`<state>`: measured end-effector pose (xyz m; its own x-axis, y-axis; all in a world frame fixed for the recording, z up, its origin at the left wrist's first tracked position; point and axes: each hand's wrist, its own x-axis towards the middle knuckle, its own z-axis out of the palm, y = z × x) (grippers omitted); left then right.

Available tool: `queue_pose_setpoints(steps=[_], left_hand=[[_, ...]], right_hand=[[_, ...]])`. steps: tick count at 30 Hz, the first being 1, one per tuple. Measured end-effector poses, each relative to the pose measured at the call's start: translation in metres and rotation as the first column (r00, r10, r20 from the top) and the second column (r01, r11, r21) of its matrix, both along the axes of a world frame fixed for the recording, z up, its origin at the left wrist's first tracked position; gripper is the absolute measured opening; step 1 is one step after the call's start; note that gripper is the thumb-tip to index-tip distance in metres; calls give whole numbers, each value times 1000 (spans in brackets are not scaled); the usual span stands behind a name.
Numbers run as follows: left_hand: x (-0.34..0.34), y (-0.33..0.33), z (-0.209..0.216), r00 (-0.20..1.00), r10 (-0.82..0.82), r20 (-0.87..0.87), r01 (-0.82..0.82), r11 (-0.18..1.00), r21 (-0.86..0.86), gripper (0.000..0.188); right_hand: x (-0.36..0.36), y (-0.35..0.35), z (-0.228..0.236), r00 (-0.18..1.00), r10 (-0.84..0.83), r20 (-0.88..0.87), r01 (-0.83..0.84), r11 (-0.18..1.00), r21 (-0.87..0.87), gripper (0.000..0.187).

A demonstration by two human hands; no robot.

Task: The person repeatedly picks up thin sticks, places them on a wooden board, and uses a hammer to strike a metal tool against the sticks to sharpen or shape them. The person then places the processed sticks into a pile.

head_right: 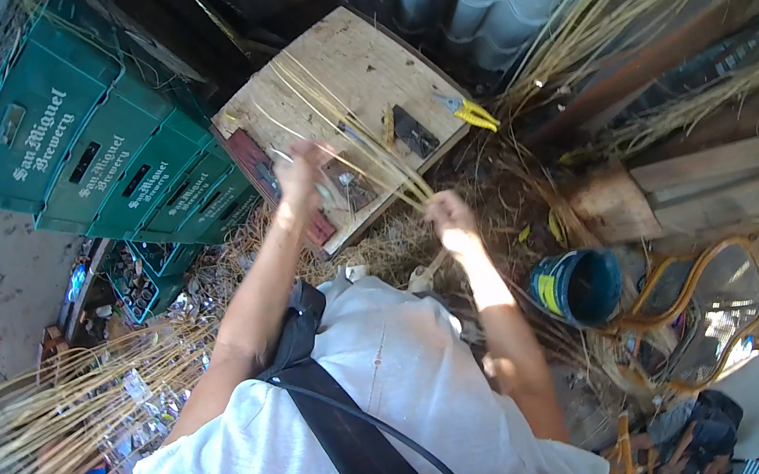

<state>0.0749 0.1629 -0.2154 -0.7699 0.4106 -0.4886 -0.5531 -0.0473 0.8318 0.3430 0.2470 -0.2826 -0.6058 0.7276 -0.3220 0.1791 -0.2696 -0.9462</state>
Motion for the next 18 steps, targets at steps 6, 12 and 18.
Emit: queue_pose_setpoints(steps=[6,12,18], left_hand=[[-95,-25,22,983,-174,-60,176,984,30,13],[-24,-39,-13,894,-405,193,419,907,-38,11],[-35,-90,-21,884,-372,283,387,922,0,11]], right_hand=[[61,60,15,428,-179,886,-627,647,434,28],[-91,-3,31,929,33,368,-248,794,555,27],[-180,-37,6,591,-34,806,-615,627,478,30]])
